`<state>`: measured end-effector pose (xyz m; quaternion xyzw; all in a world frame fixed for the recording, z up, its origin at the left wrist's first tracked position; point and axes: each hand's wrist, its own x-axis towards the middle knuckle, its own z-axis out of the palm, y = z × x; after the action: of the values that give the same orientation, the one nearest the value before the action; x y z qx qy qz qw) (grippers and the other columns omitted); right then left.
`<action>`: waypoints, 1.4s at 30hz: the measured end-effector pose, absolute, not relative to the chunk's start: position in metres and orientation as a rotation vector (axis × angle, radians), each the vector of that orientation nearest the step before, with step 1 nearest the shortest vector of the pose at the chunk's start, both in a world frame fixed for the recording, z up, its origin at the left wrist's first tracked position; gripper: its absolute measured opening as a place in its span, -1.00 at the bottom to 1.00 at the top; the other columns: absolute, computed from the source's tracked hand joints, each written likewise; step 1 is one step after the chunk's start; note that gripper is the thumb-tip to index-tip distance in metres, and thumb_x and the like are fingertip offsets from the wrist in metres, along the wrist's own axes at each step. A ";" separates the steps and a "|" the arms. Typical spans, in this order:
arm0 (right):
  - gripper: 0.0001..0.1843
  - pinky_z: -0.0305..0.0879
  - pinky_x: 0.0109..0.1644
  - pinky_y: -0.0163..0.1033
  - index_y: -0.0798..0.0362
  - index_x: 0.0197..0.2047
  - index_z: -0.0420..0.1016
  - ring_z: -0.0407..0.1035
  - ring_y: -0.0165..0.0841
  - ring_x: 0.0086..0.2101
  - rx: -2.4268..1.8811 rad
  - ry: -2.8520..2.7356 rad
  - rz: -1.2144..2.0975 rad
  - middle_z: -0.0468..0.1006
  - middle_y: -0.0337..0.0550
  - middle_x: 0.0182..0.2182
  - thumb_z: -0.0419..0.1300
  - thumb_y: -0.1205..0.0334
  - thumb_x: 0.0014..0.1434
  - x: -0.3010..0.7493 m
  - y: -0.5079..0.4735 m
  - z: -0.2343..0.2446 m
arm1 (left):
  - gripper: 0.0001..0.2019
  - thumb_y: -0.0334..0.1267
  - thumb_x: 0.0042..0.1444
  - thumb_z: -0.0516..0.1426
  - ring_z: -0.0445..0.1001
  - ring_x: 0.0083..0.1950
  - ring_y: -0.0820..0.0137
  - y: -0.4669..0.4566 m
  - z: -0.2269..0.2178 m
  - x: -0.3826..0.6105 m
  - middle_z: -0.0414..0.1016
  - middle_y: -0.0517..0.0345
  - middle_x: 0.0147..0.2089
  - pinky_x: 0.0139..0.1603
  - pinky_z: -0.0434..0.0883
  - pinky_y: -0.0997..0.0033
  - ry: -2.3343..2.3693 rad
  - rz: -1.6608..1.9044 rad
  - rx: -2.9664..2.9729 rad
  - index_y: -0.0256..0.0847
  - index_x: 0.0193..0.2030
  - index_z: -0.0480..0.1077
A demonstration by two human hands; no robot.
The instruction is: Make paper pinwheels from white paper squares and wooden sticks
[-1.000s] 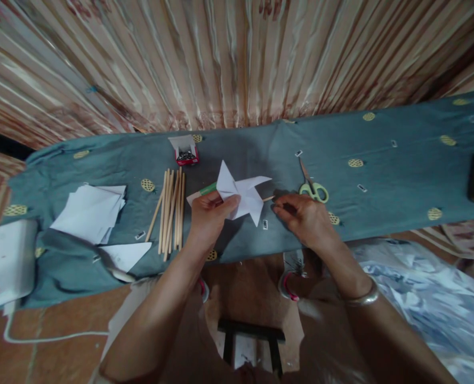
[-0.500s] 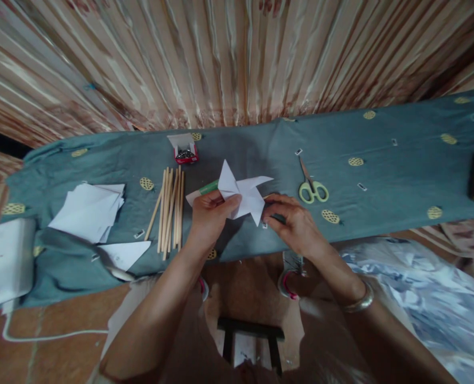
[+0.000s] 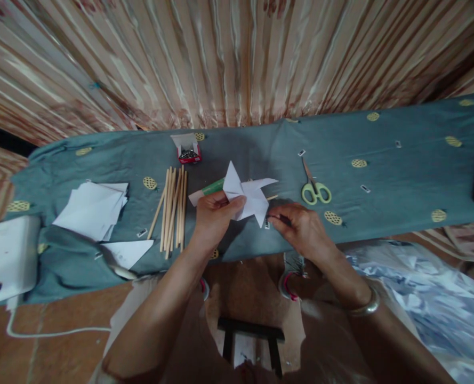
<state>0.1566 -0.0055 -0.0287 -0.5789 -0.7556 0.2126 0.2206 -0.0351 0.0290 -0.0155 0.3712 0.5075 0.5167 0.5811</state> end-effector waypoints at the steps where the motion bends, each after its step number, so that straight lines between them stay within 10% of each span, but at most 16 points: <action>1: -0.83 0.34 -0.10 -0.12 0.09 -0.26 0.55 0.47 -0.18 -0.25 -1.585 -2.129 0.565 0.61 -0.04 -0.32 0.12 0.30 0.22 0.155 -0.006 -0.029 | -0.90 -0.31 -0.23 0.33 0.46 -0.42 0.46 0.029 -0.016 -0.035 0.58 0.22 -0.45 -0.34 0.38 0.45 1.183 1.204 0.871 -0.20 -0.48 0.57; 14: -0.94 0.39 -0.15 -0.19 -0.06 -0.29 0.55 0.47 -0.32 -0.29 -1.463 -1.550 0.728 0.58 -0.24 -0.35 0.24 0.27 0.17 0.153 -0.018 0.005 | -0.90 -0.27 -0.20 0.29 0.36 -0.52 0.51 0.023 -0.015 -0.032 0.50 0.23 -0.55 -0.49 0.28 0.52 1.194 1.143 0.904 -0.26 -0.54 0.53; 23: -0.95 0.13 0.29 0.05 -0.08 -0.36 0.60 0.28 -0.17 0.16 -1.342 -1.482 0.792 0.34 -0.23 0.22 0.33 0.29 0.08 0.128 -0.015 0.005 | -0.88 -0.25 -0.16 0.29 0.38 -0.48 0.49 0.015 -0.017 -0.022 0.52 0.23 -0.52 -0.45 0.30 0.52 1.164 1.080 1.000 -0.27 -0.50 0.54; 42: -0.88 0.03 0.33 0.05 -0.16 -0.38 0.63 0.25 -0.19 0.17 -1.242 -1.182 1.184 0.51 -0.24 -0.01 0.37 0.29 0.01 0.128 -0.009 -0.004 | -0.85 -0.22 -0.17 0.28 0.38 -0.47 0.48 0.009 -0.008 -0.026 0.49 0.21 -0.52 -0.43 0.31 0.49 1.115 1.063 0.940 -0.28 -0.52 0.51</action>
<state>0.1277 -0.0088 -0.0040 -0.5148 -0.4896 0.4905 0.5047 -0.0264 0.0092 -0.0081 0.4086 0.4849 0.4623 0.6198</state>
